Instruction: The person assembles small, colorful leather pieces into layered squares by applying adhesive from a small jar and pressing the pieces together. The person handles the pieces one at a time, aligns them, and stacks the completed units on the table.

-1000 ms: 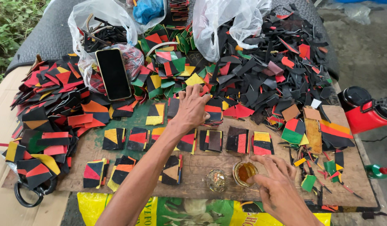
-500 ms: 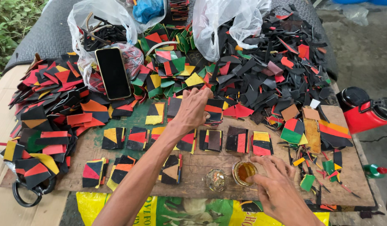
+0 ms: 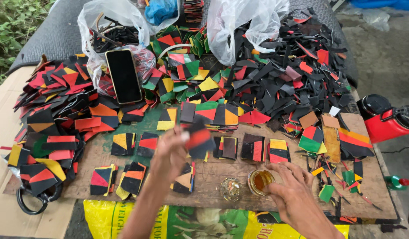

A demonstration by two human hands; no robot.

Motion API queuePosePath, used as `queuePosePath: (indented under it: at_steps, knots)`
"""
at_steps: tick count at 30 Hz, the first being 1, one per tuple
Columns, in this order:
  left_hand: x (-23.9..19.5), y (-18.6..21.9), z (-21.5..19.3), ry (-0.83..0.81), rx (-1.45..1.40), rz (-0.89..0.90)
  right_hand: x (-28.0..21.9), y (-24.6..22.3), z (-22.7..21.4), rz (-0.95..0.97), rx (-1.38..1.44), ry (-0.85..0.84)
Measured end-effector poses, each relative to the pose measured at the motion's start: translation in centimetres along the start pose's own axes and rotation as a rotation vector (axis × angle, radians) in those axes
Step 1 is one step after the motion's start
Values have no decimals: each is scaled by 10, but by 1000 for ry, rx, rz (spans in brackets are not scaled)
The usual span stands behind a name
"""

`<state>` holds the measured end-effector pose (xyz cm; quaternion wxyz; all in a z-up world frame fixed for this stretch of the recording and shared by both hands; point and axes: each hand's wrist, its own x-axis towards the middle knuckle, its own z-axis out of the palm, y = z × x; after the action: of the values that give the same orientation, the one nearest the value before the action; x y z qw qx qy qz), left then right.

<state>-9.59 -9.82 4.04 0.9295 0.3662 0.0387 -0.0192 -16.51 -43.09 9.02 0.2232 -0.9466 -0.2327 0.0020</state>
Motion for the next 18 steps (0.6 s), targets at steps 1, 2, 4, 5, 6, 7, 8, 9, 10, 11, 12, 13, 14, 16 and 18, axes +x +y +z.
queuePosePath:
  at_steps: [1,2,4,5,6,7,8,9,10,11,12,13,14,16,18]
  knots:
    - [-19,-12,0,227,-9,-99,0,0,0,5,1,-7]
    - [-33,-25,4,459,-24,-196,0,0,1,5,-6,-8]
    - [-61,-38,11,313,-158,-416,0,-1,3,2,-17,-15]
    - [-70,-43,17,92,-255,-410,-2,-2,4,0,-12,-9]
    - [-75,-45,23,-138,-345,-397,-1,-3,5,-2,-9,5]
    - [-80,-47,30,-86,-374,-432,-1,-4,6,-5,-6,19]
    - [-82,-49,36,-39,-401,-471,-1,-5,6,-1,-3,28]
    - [-85,-50,41,7,-427,-510,-1,-5,6,4,0,37]
    - [-87,-52,44,-52,-518,-523,-3,-6,6,11,5,47]
    - [-89,-53,45,-112,-609,-536,-4,-7,6,24,23,70]
    - [-90,-55,46,-173,-699,-551,-4,-9,7,38,40,95]
    - [-93,-56,45,-192,-619,-500,-6,-10,7,53,57,120]
    - [-97,-57,43,-207,-543,-453,-9,-12,8,49,125,186]
    - [-104,-60,43,-180,-364,-387,-18,-18,14,44,259,322]
    - [-109,-64,46,-98,-160,-354,-27,-32,30,101,713,403]
